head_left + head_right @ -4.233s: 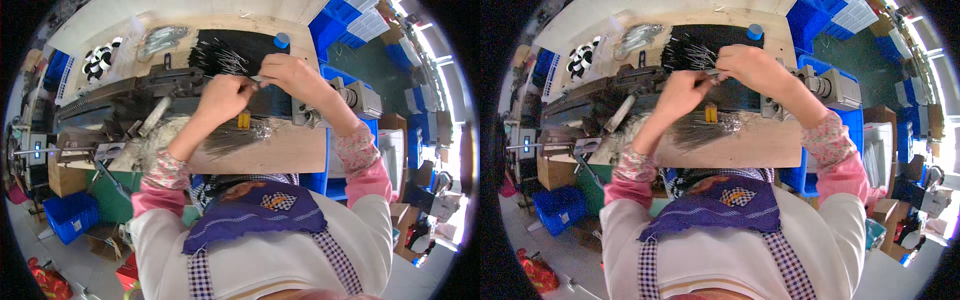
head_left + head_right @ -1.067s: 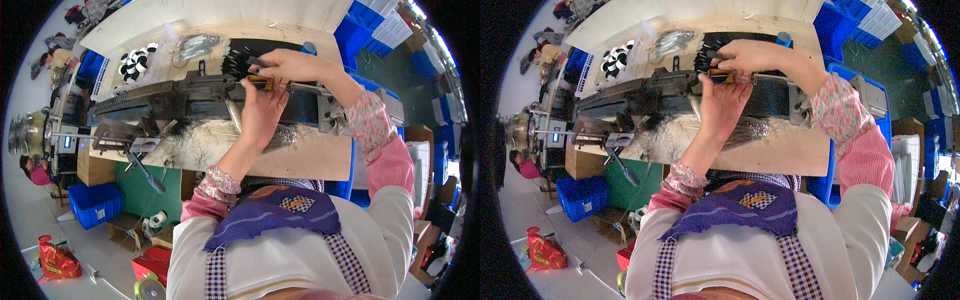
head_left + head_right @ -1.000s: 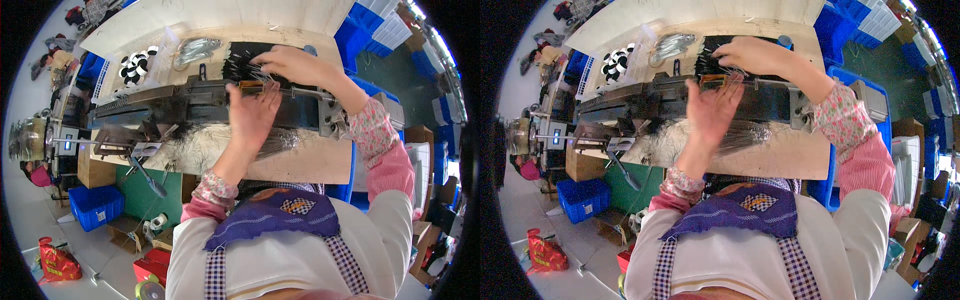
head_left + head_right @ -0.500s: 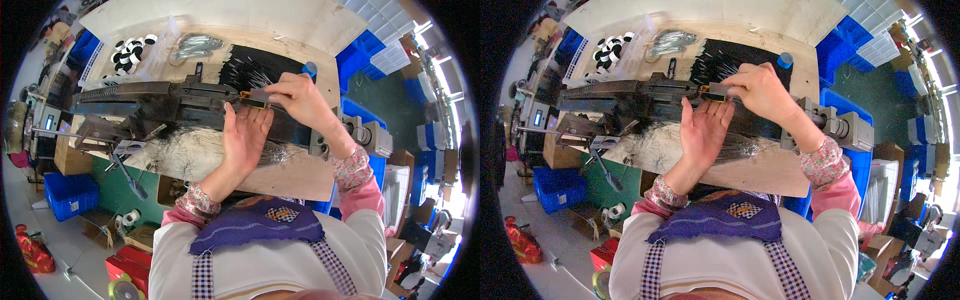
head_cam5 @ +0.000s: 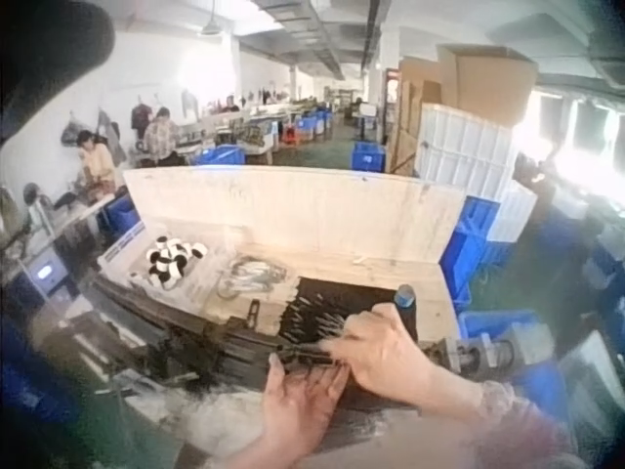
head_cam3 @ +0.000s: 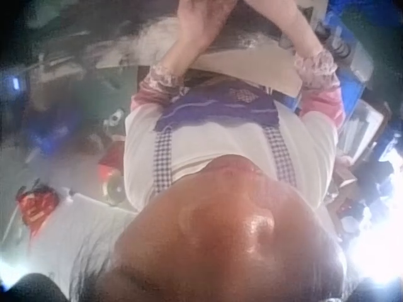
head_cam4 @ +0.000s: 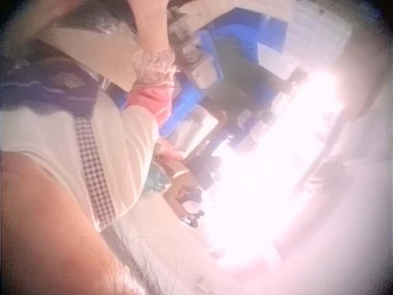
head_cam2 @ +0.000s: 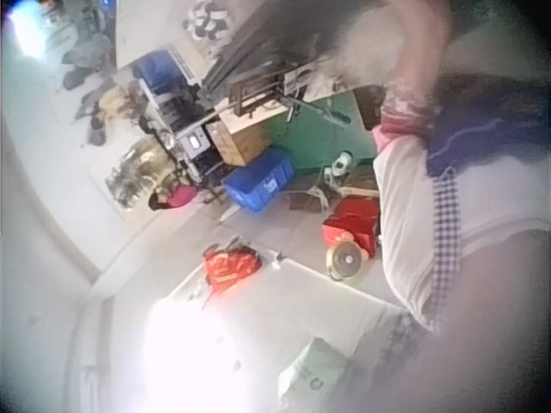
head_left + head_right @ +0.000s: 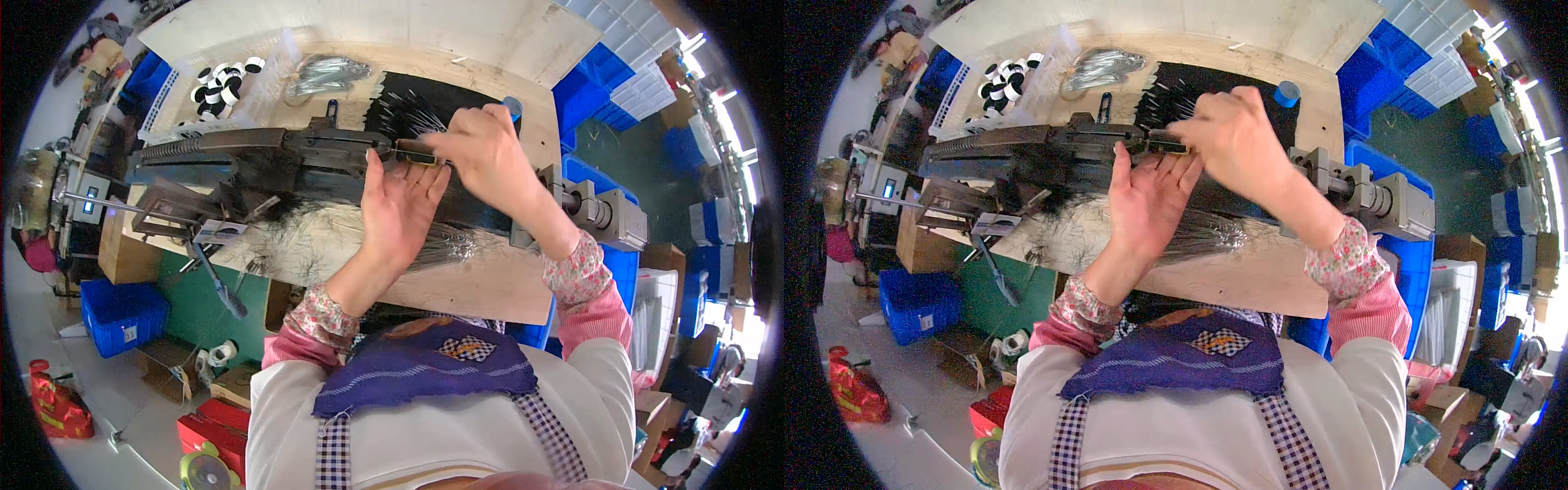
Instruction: Operating a specialized machine to assemble industrial brushes by inserting bristles into metal components.
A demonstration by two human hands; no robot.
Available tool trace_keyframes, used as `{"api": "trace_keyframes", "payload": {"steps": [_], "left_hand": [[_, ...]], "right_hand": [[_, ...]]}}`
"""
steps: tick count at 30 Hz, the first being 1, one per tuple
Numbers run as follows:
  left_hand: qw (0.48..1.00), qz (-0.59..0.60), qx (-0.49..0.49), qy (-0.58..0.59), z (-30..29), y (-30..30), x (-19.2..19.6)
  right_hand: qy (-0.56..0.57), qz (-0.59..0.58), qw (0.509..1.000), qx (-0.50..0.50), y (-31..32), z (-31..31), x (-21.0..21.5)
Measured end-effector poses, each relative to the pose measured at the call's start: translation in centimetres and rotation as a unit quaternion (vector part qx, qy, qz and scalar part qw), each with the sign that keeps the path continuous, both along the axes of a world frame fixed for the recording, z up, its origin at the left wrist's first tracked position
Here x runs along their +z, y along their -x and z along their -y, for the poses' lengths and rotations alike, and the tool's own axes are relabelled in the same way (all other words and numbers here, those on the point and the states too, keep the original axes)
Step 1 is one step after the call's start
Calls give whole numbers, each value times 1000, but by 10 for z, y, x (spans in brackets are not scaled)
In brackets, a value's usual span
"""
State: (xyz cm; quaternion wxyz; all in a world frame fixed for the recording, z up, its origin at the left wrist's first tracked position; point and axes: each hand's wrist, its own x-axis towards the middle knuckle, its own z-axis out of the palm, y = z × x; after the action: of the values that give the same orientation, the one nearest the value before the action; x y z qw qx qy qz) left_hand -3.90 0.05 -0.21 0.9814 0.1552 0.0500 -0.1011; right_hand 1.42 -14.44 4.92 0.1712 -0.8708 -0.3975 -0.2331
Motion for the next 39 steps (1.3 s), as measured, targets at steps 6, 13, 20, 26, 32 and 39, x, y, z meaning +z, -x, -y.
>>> {"api": "trace_keyframes", "payload": {"steps": [6, 13, 20, 26, 32, 39], "left_hand": [[1000, 14, -1, 12, 0, 4, 2], [999, 5, 4, -38, -9, 9, 1], [998, 32, -28, -38, -12, 7, -1], [998, 40, -23, -33, -10, 1, 0], [998, 47, -28, -29, -9, 1, -1], [999, -28, 16, -24, -5, 5, 2]], "right_hand": [[-60, -55, 997, -10, -13, -6, -5], [-16, -166, 986, 1, -15, -2, 1], [17, -127, 992, -4, -13, -1, -1], [5, -98, 995, 4, -20, 0, -6], [17, -111, 994, -14, -22, 1, -9], [-15, -33, 997, 63, 0, -7, -4]]}}
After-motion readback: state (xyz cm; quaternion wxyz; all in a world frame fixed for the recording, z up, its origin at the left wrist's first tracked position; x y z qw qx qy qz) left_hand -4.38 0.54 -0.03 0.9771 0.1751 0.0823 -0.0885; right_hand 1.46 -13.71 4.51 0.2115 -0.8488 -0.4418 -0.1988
